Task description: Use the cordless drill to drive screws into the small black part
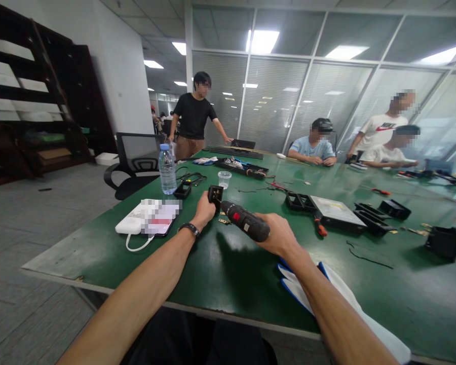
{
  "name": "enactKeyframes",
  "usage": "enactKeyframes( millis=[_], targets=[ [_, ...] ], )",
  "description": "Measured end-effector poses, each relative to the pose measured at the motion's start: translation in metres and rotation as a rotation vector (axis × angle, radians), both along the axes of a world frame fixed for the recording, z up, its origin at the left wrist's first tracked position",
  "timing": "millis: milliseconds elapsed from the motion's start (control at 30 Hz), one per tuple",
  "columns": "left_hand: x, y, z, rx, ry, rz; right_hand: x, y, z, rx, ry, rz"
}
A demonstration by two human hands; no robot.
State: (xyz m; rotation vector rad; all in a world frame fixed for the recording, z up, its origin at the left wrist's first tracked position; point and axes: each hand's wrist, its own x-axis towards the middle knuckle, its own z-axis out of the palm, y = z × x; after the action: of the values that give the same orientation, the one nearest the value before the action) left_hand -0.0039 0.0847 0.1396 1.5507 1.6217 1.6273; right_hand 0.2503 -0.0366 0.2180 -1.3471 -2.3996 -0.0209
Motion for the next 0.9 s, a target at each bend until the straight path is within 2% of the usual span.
enactKeyframes(
  millis=[333, 600, 900],
  targets=[
    [-0.002, 0.005, -0.005, 0.013, -0.024, -0.037, 0.001, 0.001, -0.002, 0.003, 0.01, 0.008],
    [-0.004, 0.011, -0.01, 0.018, -0.003, -0.017, 0.001, 0.002, -0.001, 0.015, 0.046, 0.061],
    [-0.003, 0.007, -0.007, 0.016, 0.022, -0.004, 0.001, 0.002, -0.002, 0.015, 0.044, 0.047]
  ],
)
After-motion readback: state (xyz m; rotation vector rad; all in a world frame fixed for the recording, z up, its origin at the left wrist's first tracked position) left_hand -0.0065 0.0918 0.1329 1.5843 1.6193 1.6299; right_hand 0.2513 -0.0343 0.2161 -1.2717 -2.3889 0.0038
